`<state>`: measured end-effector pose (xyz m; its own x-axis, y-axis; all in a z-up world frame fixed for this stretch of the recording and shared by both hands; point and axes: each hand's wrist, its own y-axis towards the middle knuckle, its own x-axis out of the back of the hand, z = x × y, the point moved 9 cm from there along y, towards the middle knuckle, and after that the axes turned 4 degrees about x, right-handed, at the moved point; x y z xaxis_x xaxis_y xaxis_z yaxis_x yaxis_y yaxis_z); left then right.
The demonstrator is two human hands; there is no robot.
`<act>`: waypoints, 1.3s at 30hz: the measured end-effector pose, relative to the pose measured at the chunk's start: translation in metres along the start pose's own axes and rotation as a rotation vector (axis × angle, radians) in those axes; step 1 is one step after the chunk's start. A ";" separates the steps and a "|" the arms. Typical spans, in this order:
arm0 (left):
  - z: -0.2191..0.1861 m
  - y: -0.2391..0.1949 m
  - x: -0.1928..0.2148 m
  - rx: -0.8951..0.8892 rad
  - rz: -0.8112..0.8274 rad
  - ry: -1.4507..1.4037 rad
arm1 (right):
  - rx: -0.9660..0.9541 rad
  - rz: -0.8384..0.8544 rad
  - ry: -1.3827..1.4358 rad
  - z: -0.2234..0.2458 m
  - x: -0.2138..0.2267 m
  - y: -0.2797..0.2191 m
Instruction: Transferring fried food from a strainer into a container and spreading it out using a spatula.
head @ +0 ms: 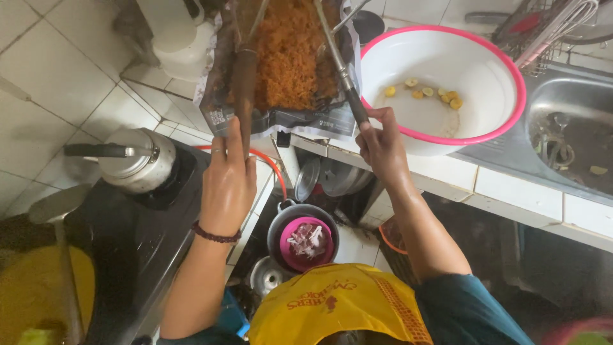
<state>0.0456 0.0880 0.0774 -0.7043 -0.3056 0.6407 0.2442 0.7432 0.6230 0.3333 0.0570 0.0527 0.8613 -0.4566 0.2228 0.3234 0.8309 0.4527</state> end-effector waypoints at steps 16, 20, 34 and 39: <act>-0.003 -0.001 -0.037 0.019 -0.032 -0.102 | 0.022 -0.027 -0.256 0.000 0.004 0.002; -0.008 0.002 -0.033 0.052 -0.049 -0.113 | 0.012 -0.060 -0.242 0.002 0.002 -0.011; -0.016 0.003 -0.048 0.086 -0.052 -0.165 | 0.084 -0.092 -0.286 -0.006 0.017 -0.023; -0.019 0.006 -0.047 0.097 -0.053 -0.221 | 0.075 -0.087 -0.257 -0.003 0.019 -0.026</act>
<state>0.0930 0.0960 0.0596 -0.8457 -0.2163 0.4878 0.1451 0.7865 0.6003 0.3422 0.0280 0.0421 0.7008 -0.5988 0.3877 0.3537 0.7636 0.5401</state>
